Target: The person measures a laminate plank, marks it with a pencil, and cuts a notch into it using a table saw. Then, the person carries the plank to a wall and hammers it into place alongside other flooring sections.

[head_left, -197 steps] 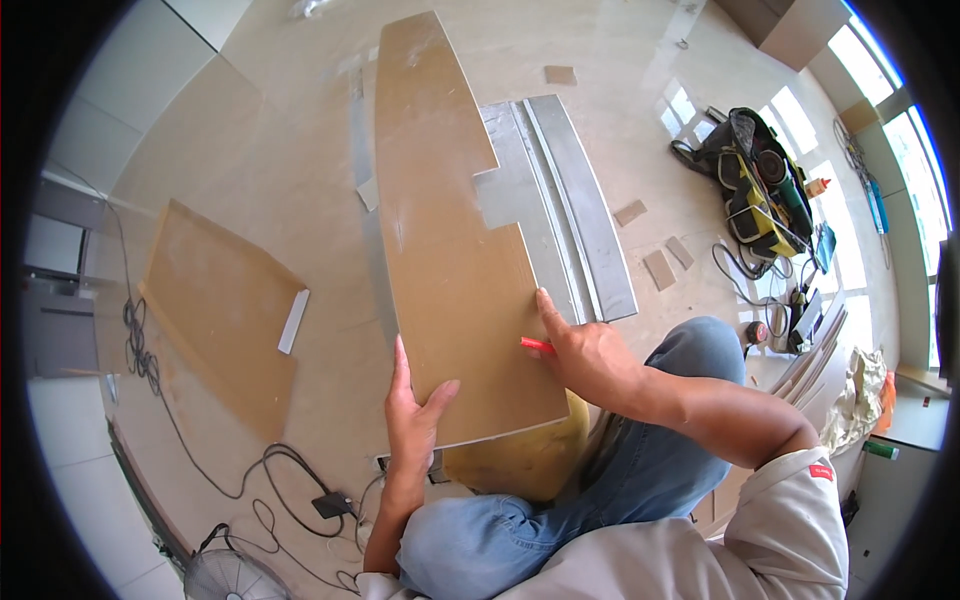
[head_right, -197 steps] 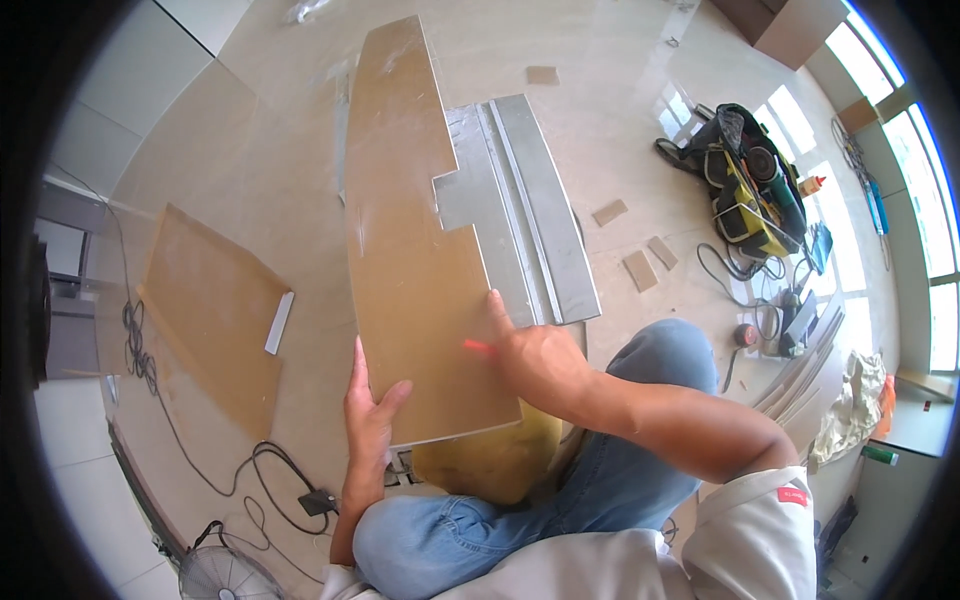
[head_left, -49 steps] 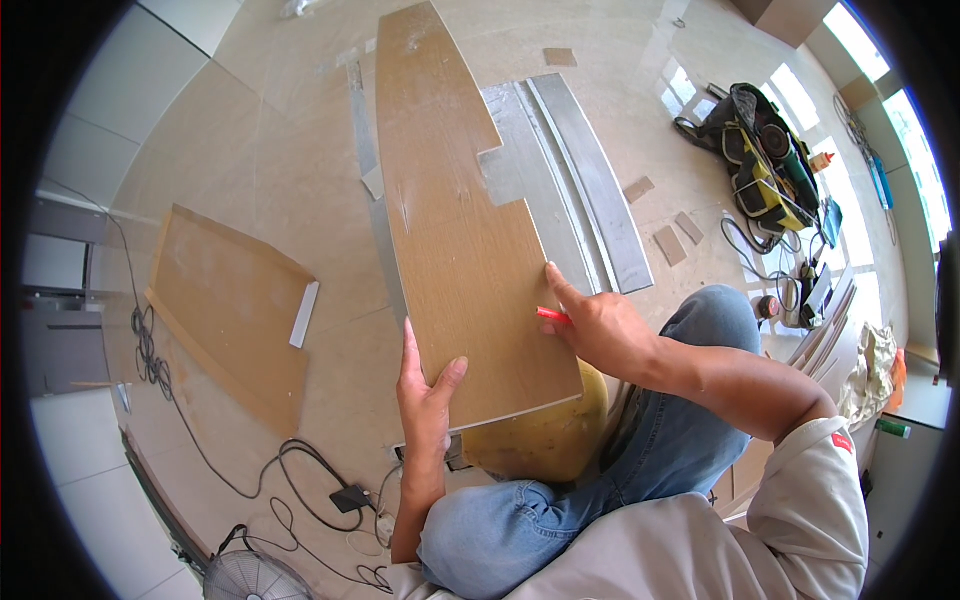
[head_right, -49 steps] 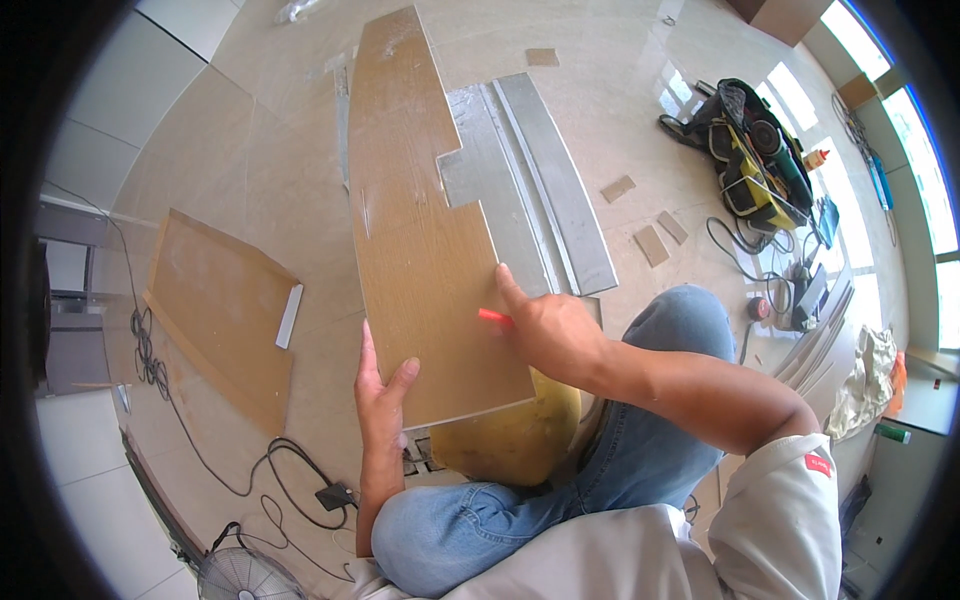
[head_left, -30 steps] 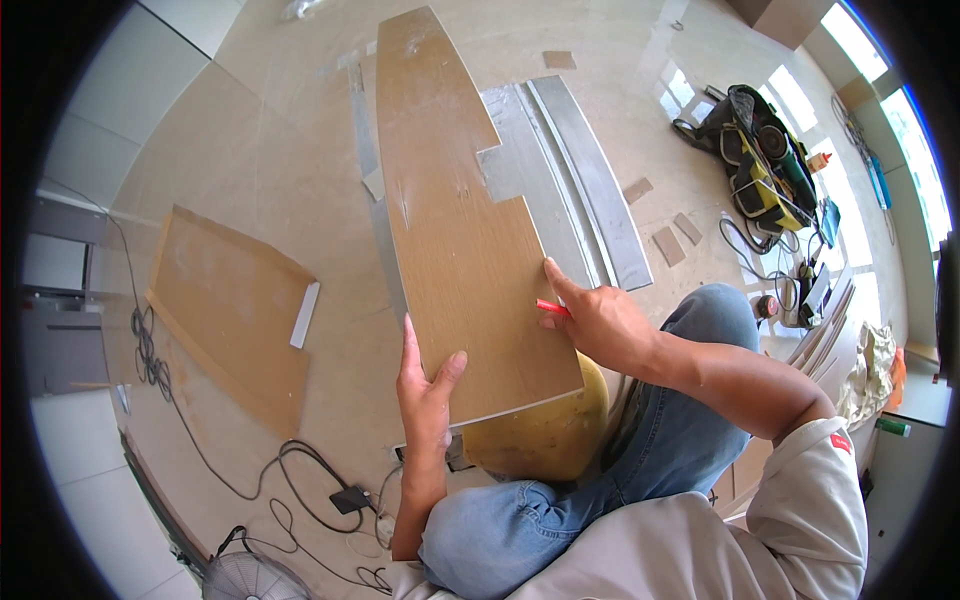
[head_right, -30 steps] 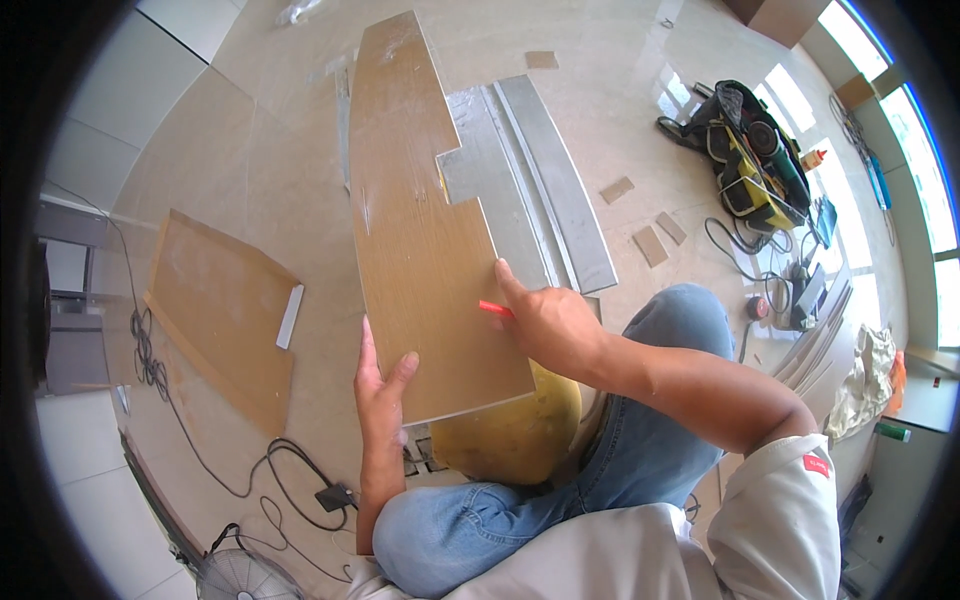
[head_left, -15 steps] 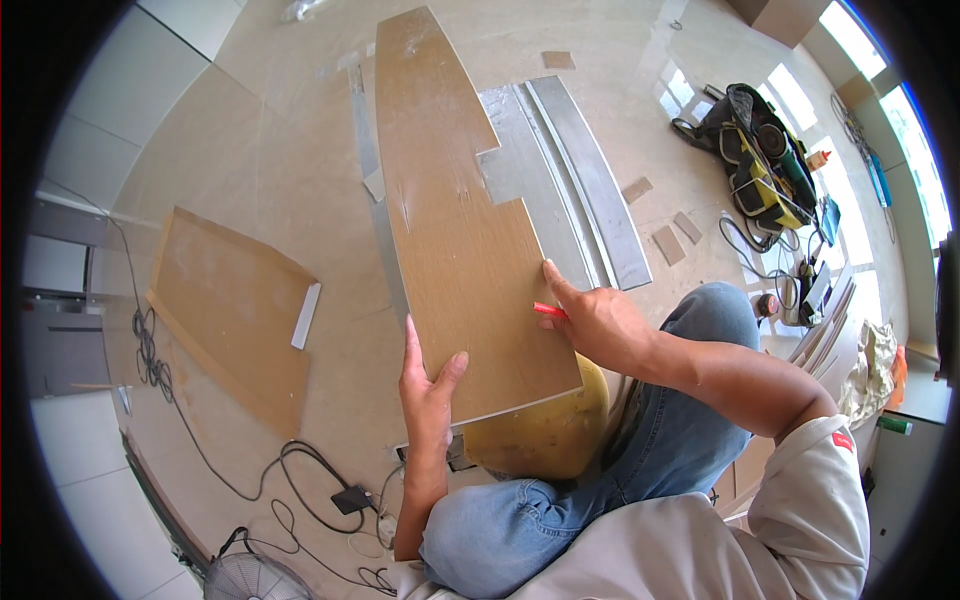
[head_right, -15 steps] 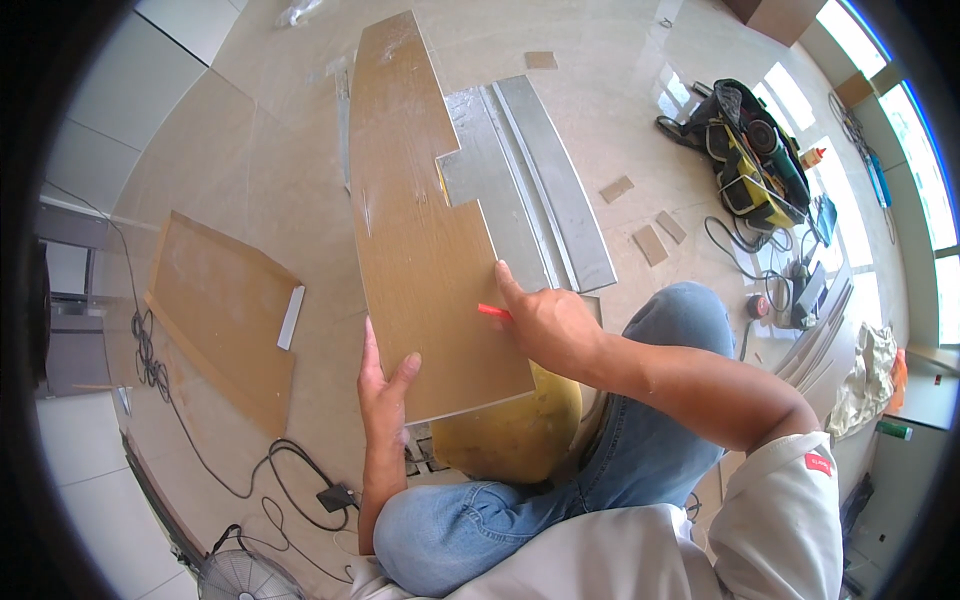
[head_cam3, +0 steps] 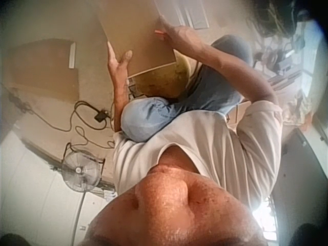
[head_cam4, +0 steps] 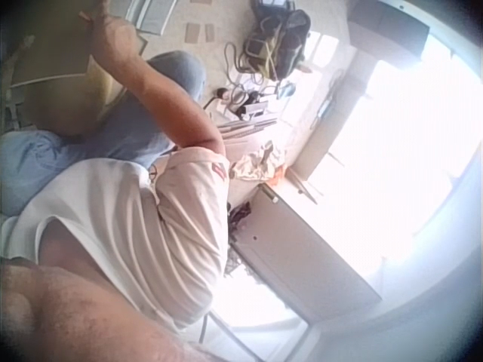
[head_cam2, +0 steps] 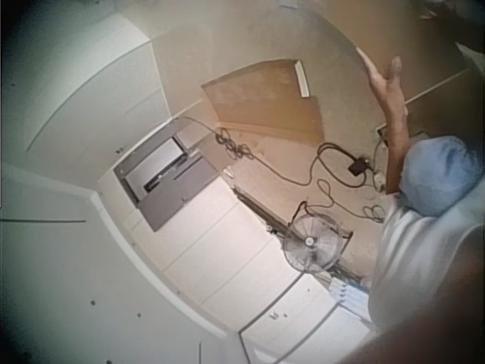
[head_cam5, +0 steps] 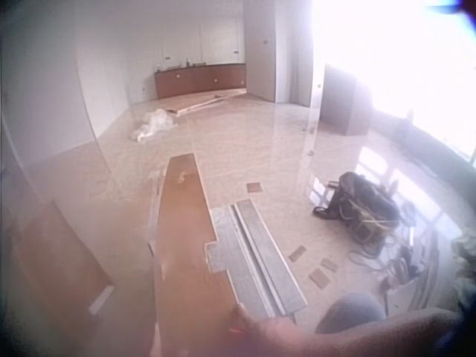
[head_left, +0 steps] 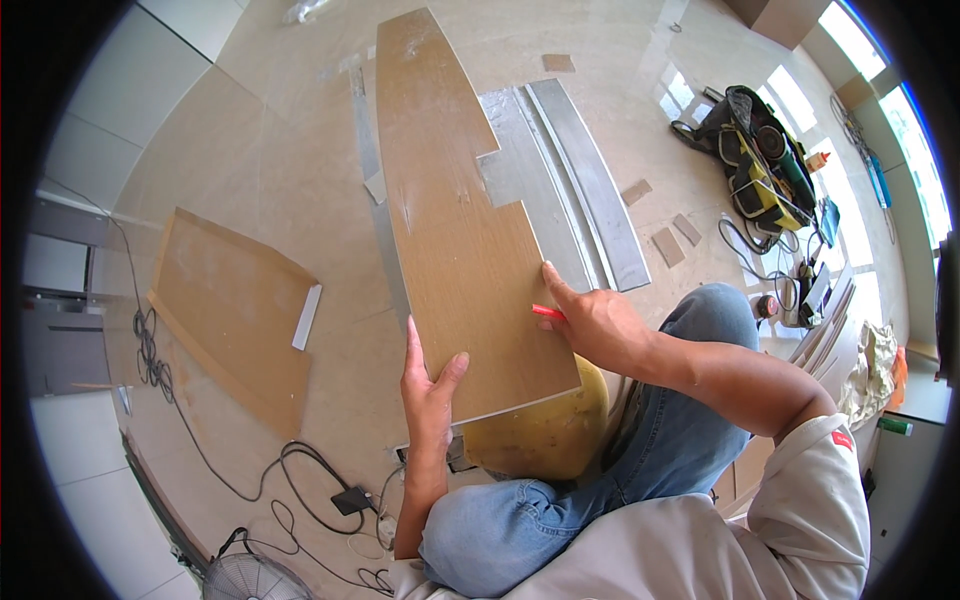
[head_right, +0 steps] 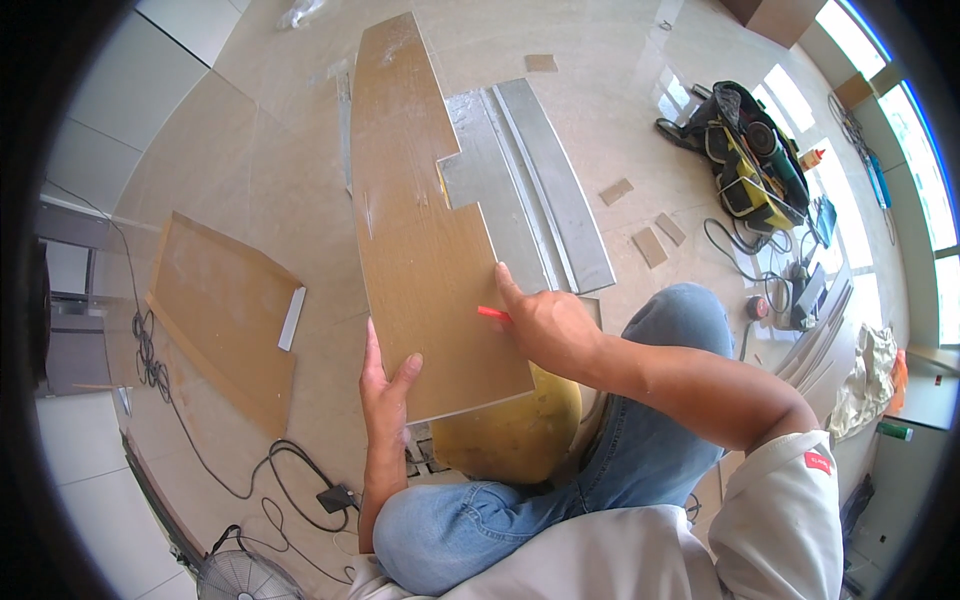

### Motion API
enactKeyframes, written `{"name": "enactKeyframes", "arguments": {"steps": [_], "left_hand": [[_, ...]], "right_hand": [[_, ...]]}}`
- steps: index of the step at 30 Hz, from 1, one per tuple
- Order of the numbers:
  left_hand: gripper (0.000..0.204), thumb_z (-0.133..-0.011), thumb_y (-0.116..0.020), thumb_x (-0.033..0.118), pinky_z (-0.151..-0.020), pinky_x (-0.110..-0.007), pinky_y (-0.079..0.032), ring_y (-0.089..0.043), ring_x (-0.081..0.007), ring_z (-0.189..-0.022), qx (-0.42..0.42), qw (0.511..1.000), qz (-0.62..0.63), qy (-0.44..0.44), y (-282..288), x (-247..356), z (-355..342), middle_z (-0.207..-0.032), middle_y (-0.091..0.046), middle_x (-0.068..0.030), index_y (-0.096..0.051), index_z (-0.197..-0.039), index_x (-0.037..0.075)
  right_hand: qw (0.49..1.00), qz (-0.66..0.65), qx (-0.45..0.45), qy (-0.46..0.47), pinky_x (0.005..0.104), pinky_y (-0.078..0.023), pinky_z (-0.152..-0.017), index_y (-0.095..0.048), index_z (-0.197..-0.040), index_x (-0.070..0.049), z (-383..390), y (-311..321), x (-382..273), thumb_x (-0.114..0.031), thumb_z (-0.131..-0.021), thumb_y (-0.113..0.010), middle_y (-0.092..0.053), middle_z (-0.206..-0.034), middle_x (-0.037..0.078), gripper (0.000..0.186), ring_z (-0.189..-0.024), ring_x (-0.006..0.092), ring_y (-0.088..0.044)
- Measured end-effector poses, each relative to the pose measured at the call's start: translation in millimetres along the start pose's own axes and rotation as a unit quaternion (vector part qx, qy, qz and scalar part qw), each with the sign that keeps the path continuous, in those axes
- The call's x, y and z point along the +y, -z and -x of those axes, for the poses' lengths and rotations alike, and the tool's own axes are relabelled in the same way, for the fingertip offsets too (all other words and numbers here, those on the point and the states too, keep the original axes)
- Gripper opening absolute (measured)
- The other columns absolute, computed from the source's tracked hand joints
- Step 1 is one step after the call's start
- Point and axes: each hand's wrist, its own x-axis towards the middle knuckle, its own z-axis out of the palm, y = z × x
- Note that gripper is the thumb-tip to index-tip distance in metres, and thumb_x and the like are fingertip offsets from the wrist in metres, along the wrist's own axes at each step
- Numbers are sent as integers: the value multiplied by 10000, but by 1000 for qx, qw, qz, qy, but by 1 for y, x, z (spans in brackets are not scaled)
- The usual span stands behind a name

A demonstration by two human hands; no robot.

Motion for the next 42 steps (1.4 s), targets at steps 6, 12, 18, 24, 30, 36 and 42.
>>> {"name": "enactKeyframes", "arguments": {"steps": [6,12,18,24,30,36,42], "left_hand": [[882,-887,-722,74,-1072,-327,-411,-487,-222,-1299,0,1000,6,-7,2,-4,0,-1515,-403,-188,-163,-1558,-52],[881,-889,-720,77,-1075,-328,-410,-487,-222,-1302,1,1000,1,-4,0,0,0,-1514,-405,-187,-163,-1561,-44],[893,-887,-728,95,-1084,-330,-401,-483,-226,-1308,3,1000,-3,-2,1,-2,0,-1515,-404,-186,-160,-1562,-40],[898,-885,-730,95,-1085,-331,-398,-480,-222,-1311,1,1000,-2,1,0,-2,0,-1518,-399,-186,-158,-1564,-38],[898,-886,-726,86,-1082,-329,-401,-481,-220,-1308,2,1000,1,-1,1,-4,0,-1519,-399,-180,-151,-1565,-38],[894,-887,-721,72,-1078,-324,-404,-480,-214,-1306,0,1000,7,3,-1,-1,1,-1518,-402,-178,-149,-1564,-40],[898,-886,-727,83,-1085,-328,-397,-476,-217,-1311,0,1000,7,-1,0,-3,0,-1516,-404,-180,-150,-1563,-43]], "right_hand": [[1000,-15,-12,-2,469,-496,-542,-373,-1447,68,-1,3,-2,-330,-937,-629,-620,-616,213,696,-565,392,-634],[1000,-9,-7,0,443,-491,-515,-369,-1462,29,-1,-1,0,-323,-956,-647,-598,-601,211,676,-546,377,-639],[1000,-14,-22,-3,459,-505,-545,-371,-1447,73,-2,4,-2,-315,-932,-638,-630,-629,212,697,-576,386,-642],[1000,-4,-2,3,428,-489,-508,-365,-1475,27,-1,-1,1,-337,-953,-653,-596,-600,209,698,-532,354,-638],[1000,2,-21,-3,448,-503,-524,-378,-1448,74,-2,3,-3,-329,-932,-637,-628,-618,211,704,-557,376,-644],[1000,13,-26,-6,443,-496,-509,-364,-1458,78,-2,2,-3,-325,-939,-624,-625,-606,203,706,-538,362,-641],[1000,12,-24,-4,443,-493,-506,-360,-1461,79,-2,-1,-1,-329,-949,-613,-625,-602,199,702,-533,358,-639]]}}
